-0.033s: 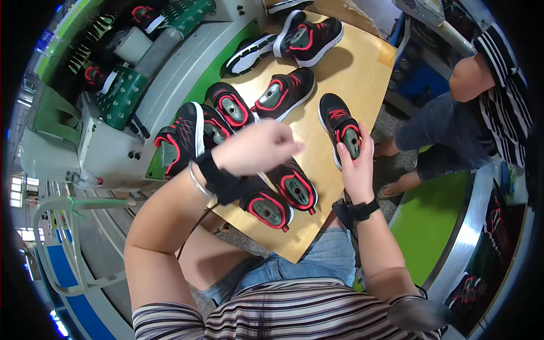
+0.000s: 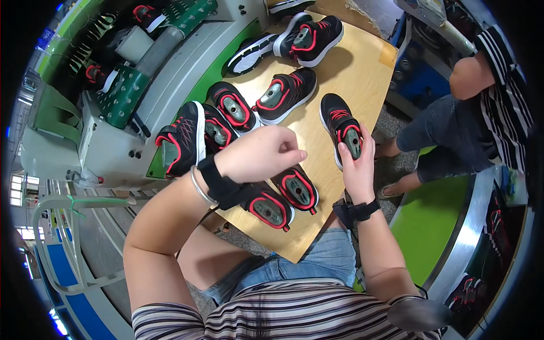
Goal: Sort manufactured shoes and place them on an assembly line or sorting table.
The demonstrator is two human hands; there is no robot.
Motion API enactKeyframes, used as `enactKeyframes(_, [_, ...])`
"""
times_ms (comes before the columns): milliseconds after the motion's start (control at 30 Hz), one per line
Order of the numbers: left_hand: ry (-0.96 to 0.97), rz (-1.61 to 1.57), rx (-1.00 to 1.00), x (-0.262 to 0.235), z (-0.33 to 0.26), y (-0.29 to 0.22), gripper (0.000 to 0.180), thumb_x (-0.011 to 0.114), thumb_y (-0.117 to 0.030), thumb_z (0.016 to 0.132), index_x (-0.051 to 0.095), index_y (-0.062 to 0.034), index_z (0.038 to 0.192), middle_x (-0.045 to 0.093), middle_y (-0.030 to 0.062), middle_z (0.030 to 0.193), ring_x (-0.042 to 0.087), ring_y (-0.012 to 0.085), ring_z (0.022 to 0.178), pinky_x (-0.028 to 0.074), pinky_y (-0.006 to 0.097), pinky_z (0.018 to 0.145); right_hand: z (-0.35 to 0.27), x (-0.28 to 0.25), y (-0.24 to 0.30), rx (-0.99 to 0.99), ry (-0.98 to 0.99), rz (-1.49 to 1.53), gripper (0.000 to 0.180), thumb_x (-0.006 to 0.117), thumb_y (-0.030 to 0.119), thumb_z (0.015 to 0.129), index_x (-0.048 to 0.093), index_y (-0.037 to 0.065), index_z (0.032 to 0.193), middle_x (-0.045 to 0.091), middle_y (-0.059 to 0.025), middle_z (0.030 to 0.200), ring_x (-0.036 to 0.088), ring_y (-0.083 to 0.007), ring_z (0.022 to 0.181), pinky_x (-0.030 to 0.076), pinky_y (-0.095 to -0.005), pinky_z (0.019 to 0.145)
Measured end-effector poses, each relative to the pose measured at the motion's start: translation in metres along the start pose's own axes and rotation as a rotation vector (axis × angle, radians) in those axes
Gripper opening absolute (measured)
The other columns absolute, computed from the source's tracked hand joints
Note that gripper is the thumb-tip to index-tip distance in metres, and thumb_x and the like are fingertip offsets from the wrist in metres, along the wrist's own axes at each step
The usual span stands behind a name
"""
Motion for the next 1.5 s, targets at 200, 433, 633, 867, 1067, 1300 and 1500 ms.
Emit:
enactKeyframes(200, [-0.823, 0.536, 0.174, -0.047, 0.049, 0.067, 0.074, 0.075, -0.033, 0.085, 0.043, 0.0027, 0.142, 0.062, 0.0233, 0.122, 0.059, 0.0417, 0.115, 0.048, 0.045, 0.101, 0.001, 0.004, 0.003, -0.077, 0.020, -0.003, 0.063, 0.067, 0.019, 0.095, 0.039, -0.002, 0.147, 0.047, -0.0256, 0.135, 0.048, -0.0408, 0.127, 0.039, -0.0462, 0.109])
enactKeyframes(433, [-0.396, 0.168, -0.199, -0.030, 0.083, 0.055, 0.098, 0.069, -0.039, 0.084, 0.018, 0.0032, 0.157, 0.068, 0.0316, 0.113, 0.068, 0.0411, 0.106, 0.052, 0.041, 0.095, 0.001, 0.001, 0.001, -0.048, 0.031, -0.011, 0.064, 0.067, 0.017, 0.094, 0.037, -0.001, 0.147, 0.045, -0.0249, 0.136, 0.048, -0.0409, 0.126, 0.039, -0.0464, 0.109])
enactKeyframes(633, [-0.330, -0.276, -0.182, -0.003, 0.069, 0.028, 0.063, 0.069, -0.030, 0.087, 0.046, 0.0066, 0.133, 0.066, 0.0134, 0.081, 0.065, 0.0150, 0.060, 0.054, 0.034, 0.053, 0.003, -0.002, -0.010, 0.026, 0.074, 0.021, 0.070, 0.069, 0.022, 0.094, 0.036, -0.001, 0.151, 0.048, -0.0261, 0.141, 0.048, -0.0382, 0.133, 0.038, -0.0430, 0.112])
enactKeyframes(867, [-0.331, 0.346, -0.001, 0.015, 0.027, 0.018, 0.051, 0.074, -0.037, 0.087, 0.062, 0.0058, 0.111, 0.069, 0.0237, 0.100, 0.067, 0.0393, 0.095, 0.053, 0.046, 0.085, 0.040, -0.013, -0.024, 0.195, 0.147, 0.367, 0.064, 0.071, 0.015, 0.095, 0.042, -0.006, 0.148, 0.058, -0.0165, 0.140, 0.056, -0.0183, 0.126, 0.043, -0.0309, 0.106])
enactKeyframes(1067, [-0.211, 0.188, 0.174, 0.015, 0.048, 0.037, 0.060, 0.081, -0.034, 0.081, 0.062, -0.0032, 0.129, 0.065, 0.0202, 0.121, 0.060, 0.0363, 0.118, 0.047, 0.043, 0.101, 0.054, 0.002, -0.006, -0.040, 0.439, 0.239, 0.064, 0.072, 0.015, 0.093, 0.044, 0.002, 0.149, 0.055, -0.0149, 0.142, 0.053, -0.0206, 0.130, 0.041, -0.0330, 0.110])
enactKeyframes(1300, [-0.024, 0.182, 0.219, 0.006, 0.045, 0.045, 0.056, 0.079, -0.028, 0.082, 0.063, -0.0022, 0.129, 0.067, 0.0199, 0.122, 0.061, 0.0363, 0.117, 0.047, 0.043, 0.102, 0.184, 0.004, 0.007, 0.118, 0.635, -0.075, 0.070, 0.064, 0.053, 0.096, 0.052, 0.004, 0.144, 0.064, -0.0108, 0.129, 0.059, -0.0150, 0.110, 0.049, -0.0279, 0.087])
enactKeyframes(1500, [0.047, 0.258, 0.175, 0.006, 0.055, 0.035, 0.057, 0.079, -0.030, 0.082, 0.064, -0.0045, 0.130, 0.068, 0.0195, 0.121, 0.062, 0.0361, 0.117, 0.048, 0.043, 0.101, 0.288, 0.117, -0.029, 0.166, 0.337, -0.297, 0.132, 0.082, 0.066, 0.066, 0.012, 0.008, 0.161, 0.036, -0.0322, 0.154, 0.039, -0.0409, 0.144, 0.033, -0.0409, 0.119])
Point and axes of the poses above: each hand's wrist, its own z-axis towards the middle knuckle, its own x-axis out of the palm, y = z × x, the point moved 3 cm from there along z, towards the middle knuckle
